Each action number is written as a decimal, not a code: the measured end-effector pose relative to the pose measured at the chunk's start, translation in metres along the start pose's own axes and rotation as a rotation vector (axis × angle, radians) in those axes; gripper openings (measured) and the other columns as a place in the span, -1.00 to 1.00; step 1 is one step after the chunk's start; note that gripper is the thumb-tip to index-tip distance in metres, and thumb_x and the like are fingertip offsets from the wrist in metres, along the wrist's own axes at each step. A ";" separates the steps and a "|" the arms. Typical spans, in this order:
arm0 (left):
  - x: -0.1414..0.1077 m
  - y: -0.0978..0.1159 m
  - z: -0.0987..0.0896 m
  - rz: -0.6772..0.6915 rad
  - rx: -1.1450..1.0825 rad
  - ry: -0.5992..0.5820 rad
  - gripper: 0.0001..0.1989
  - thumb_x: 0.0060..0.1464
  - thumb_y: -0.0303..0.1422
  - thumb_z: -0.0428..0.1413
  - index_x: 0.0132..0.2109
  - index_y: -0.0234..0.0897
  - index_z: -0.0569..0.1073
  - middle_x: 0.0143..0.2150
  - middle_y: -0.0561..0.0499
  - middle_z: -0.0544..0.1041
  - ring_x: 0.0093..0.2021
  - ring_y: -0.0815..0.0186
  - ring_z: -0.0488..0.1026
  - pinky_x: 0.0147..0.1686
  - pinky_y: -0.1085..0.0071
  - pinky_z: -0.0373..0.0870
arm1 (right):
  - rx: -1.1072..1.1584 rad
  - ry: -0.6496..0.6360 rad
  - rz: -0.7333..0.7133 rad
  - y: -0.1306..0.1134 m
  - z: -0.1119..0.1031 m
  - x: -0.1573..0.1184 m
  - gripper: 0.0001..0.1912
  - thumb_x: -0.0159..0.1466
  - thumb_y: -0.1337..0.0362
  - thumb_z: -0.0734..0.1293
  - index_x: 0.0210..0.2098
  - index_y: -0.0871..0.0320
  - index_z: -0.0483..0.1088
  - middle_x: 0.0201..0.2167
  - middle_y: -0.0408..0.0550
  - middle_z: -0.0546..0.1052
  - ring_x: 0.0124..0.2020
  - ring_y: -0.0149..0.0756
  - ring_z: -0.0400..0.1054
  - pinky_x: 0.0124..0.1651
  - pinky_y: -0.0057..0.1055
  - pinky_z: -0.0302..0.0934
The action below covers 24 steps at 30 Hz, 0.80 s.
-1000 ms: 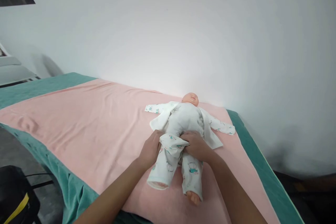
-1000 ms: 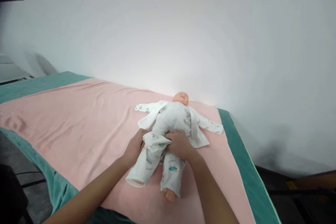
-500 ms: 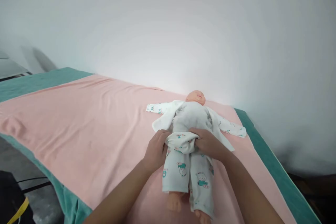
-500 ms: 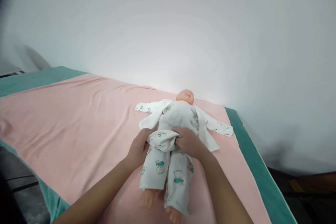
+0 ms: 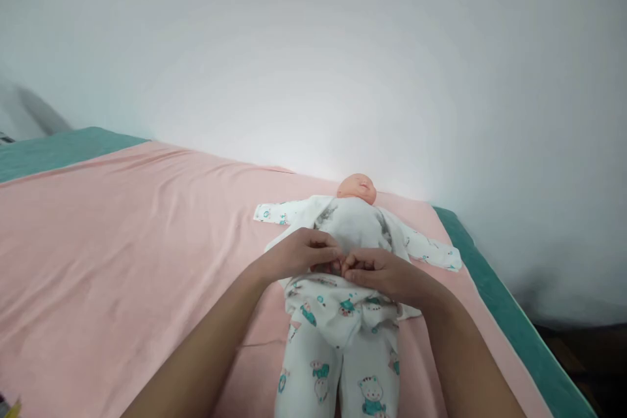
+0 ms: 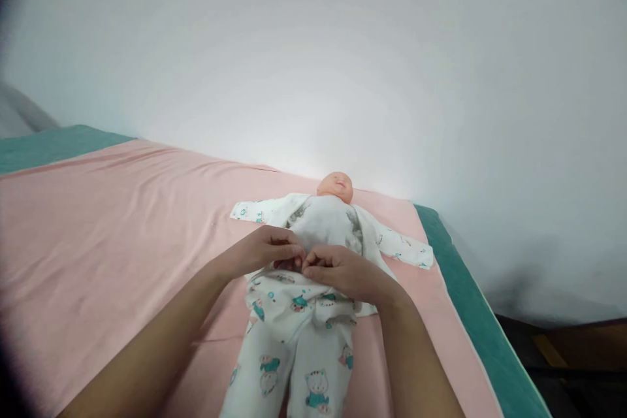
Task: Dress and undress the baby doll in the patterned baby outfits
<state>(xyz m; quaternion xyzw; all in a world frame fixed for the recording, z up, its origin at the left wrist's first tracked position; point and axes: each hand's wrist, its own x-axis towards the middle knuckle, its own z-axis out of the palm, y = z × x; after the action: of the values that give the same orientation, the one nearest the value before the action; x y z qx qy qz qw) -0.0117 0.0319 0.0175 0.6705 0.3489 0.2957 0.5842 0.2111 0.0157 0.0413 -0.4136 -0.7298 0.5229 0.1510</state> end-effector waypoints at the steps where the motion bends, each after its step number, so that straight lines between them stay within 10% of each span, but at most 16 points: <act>1: 0.007 0.007 -0.002 -0.030 0.054 -0.094 -0.74 0.08 -0.16 0.15 -0.28 -0.29 0.53 -0.38 -0.01 0.53 -0.39 0.34 0.39 -0.42 0.47 0.27 | 0.016 -0.015 0.019 -0.001 -0.001 -0.002 -0.67 0.19 -0.03 0.36 -0.36 0.14 0.39 -0.45 -0.17 0.34 -0.41 -0.39 0.16 -0.36 -0.46 0.05; 10: 0.012 0.009 -0.001 -0.033 0.277 -0.413 -0.79 -0.01 -0.22 0.24 -0.24 -0.23 0.54 -0.34 0.08 0.48 -0.37 0.39 0.33 -0.42 0.51 0.20 | -0.065 0.137 0.144 -0.001 -0.009 -0.013 -0.71 0.25 0.01 0.30 -0.37 0.11 0.35 -0.49 -0.19 0.35 -0.48 -0.42 0.13 -0.49 -0.48 -0.04; 24: 0.010 -0.007 -0.007 -0.034 0.072 -0.361 -0.68 0.08 -0.10 0.16 -0.33 -0.31 0.43 -0.46 0.11 0.27 -0.45 0.44 0.17 -0.47 0.49 0.08 | 0.241 0.196 -0.055 -0.010 0.000 -0.008 -0.73 0.10 0.11 0.45 -0.35 0.11 0.37 -0.48 -0.18 0.39 -0.45 -0.43 0.23 -0.43 -0.48 0.10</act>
<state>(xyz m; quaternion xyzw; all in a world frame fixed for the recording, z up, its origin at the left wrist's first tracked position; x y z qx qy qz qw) -0.0125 0.0450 0.0111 0.7272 0.2600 0.1482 0.6177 0.2112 0.0087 0.0520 -0.4214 -0.6546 0.5594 0.2845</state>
